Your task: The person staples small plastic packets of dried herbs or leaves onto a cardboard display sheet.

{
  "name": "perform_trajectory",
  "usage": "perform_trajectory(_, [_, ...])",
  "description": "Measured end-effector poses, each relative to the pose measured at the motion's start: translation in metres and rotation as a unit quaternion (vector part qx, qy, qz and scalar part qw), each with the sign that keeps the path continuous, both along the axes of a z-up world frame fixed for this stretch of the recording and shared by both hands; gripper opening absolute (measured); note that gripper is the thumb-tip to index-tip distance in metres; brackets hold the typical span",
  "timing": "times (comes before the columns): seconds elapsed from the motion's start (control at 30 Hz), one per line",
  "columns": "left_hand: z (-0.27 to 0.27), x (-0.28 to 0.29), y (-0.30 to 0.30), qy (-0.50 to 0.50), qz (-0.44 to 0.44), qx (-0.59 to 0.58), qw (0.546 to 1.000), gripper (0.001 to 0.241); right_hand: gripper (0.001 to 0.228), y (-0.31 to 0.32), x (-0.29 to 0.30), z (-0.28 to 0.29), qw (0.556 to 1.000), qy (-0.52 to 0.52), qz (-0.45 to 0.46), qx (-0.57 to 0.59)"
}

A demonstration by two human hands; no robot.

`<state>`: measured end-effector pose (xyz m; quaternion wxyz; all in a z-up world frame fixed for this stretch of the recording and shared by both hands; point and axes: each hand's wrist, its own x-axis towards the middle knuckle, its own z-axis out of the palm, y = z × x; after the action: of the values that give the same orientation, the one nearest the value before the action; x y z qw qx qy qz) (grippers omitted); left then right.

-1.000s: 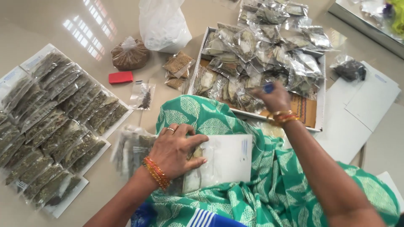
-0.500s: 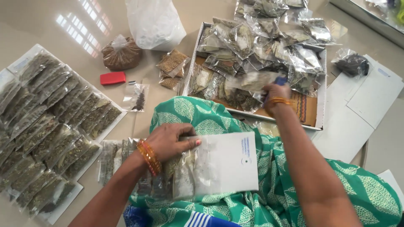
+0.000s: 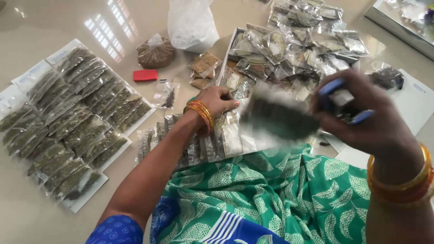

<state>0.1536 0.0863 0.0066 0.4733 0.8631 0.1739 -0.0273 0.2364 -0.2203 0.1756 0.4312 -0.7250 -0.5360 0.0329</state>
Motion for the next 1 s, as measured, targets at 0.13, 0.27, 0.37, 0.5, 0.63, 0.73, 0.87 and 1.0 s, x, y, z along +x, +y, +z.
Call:
perform_trajectory(0.13, [-0.002,-0.002,0.003,-0.02,0.0,-0.05,0.999,0.028,0.039,0.05,0.005,-0.01,0.962,0.019,0.12,-0.243])
perform_trajectory(0.27, [-0.012,0.003,0.005,-0.008,-0.008,-0.064,0.998,0.028,0.042,0.117,-0.011,-0.025,0.891,-0.043,0.099,-0.44])
perform_trajectory(0.37, [-0.029,0.005,0.012,-0.053,0.022,-0.119,0.991,0.024,0.058,0.144,-0.007,-0.083,0.952,-0.22,0.187,-0.105])
perform_trajectory(0.5, [-0.004,-0.014,0.009,-0.001,0.075,-0.032,0.997,0.027,0.037,0.108,-0.033,-0.091,0.987,-0.152,0.048,-0.029])
perform_trajectory(0.63, [-0.005,-0.017,0.006,-0.06,0.068,-0.108,0.99,0.025,0.035,0.049,-0.09,-0.087,0.964,-0.078,-0.188,-0.169])
perform_trajectory(0.73, [-0.003,-0.015,0.001,-0.056,0.07,-0.105,0.99,0.024,0.049,0.018,-0.115,-0.12,0.941,-0.066,-0.211,-0.255])
perform_trajectory(0.87, [0.001,-0.019,-0.001,-0.06,0.07,-0.041,0.995,0.023,0.077,0.029,-0.12,-0.122,0.943,-0.034,-0.18,-0.278])
perform_trajectory(1.0, [-0.026,-0.015,0.007,-0.113,0.097,-0.067,0.987,0.022,0.094,0.044,-0.108,-0.121,0.938,0.008,-0.146,-0.314])
